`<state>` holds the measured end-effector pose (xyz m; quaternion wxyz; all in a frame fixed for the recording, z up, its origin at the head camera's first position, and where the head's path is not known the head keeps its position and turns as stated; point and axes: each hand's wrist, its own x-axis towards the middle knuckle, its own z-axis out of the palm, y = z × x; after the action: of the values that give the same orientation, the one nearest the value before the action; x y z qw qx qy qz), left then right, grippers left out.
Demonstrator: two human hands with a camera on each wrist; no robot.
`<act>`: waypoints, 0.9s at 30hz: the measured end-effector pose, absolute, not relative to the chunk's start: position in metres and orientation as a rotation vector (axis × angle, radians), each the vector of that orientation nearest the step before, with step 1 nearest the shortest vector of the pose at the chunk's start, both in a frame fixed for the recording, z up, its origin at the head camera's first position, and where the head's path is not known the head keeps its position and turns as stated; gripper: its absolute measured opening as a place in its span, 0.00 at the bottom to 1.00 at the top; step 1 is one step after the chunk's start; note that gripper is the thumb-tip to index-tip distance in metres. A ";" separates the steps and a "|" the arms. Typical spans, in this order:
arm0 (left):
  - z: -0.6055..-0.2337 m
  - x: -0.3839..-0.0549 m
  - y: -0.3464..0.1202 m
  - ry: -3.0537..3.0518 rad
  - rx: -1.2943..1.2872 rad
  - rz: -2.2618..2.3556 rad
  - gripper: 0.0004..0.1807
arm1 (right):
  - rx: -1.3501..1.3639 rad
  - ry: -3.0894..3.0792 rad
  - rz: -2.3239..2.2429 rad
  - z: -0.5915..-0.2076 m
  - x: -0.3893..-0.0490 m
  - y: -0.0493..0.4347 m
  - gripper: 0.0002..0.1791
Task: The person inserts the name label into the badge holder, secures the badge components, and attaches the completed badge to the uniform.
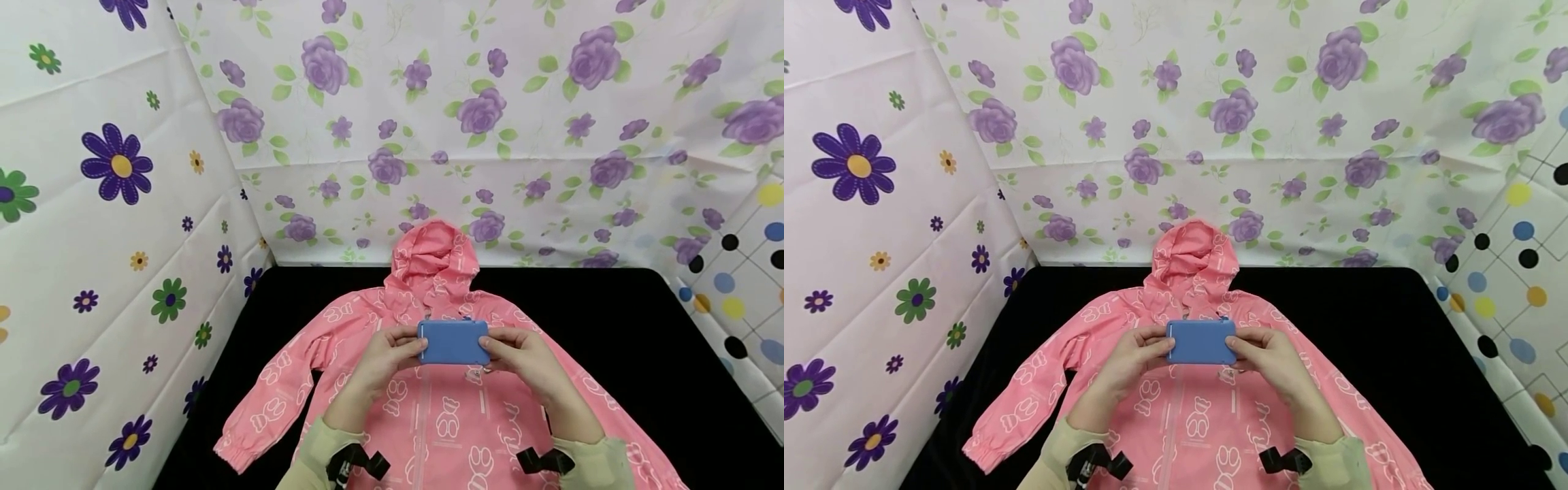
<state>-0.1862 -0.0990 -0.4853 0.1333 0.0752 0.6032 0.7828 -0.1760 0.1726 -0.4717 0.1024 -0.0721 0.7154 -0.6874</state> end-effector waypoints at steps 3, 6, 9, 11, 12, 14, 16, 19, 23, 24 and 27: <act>-0.485 -0.186 -0.099 1.758 0.222 2.273 0.18 | -0.211 2.106 -2.019 -0.472 -0.176 0.172 0.26; -0.486 -0.185 -0.099 1.757 0.229 2.276 0.15 | -0.211 2.113 -2.011 -0.473 -0.176 0.172 0.25; -0.484 -0.185 -0.099 1.766 0.227 2.269 0.14 | -0.219 2.134 -2.003 -0.473 -0.176 0.171 0.23; -0.483 -0.185 -0.099 1.771 0.223 2.265 0.13 | -0.232 2.146 -2.001 -0.474 -0.177 0.172 0.22; -0.483 -0.185 -0.099 1.774 0.222 2.264 0.13 | -0.239 2.151 -1.999 -0.474 -0.177 0.172 0.22; -0.482 -0.185 -0.099 1.775 0.221 2.264 0.13 | -0.250 2.159 -1.997 -0.475 -0.177 0.172 0.22; -0.481 -0.185 -0.099 1.774 0.219 2.264 0.12 | -0.255 2.159 -1.997 -0.475 -0.177 0.172 0.21; -0.481 -0.185 -0.099 1.773 0.215 2.261 0.12 | -0.252 2.143 -2.005 -0.476 -0.177 0.172 0.21; -0.481 -0.184 -0.100 1.779 0.215 2.255 0.11 | -0.236 2.126 -2.014 -0.476 -0.178 0.173 0.19; -0.480 -0.184 -0.100 1.780 0.217 2.254 0.11 | -0.235 2.127 -2.014 -0.476 -0.177 0.173 0.19; -0.480 -0.184 -0.100 1.783 0.221 2.253 0.10 | -0.233 2.134 -2.008 -0.475 -0.177 0.172 0.18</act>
<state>-0.1836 -0.0998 -0.4805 0.1294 0.0762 0.6136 0.7752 -0.1769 0.1723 -0.4753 0.1008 -0.0788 0.7223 -0.6797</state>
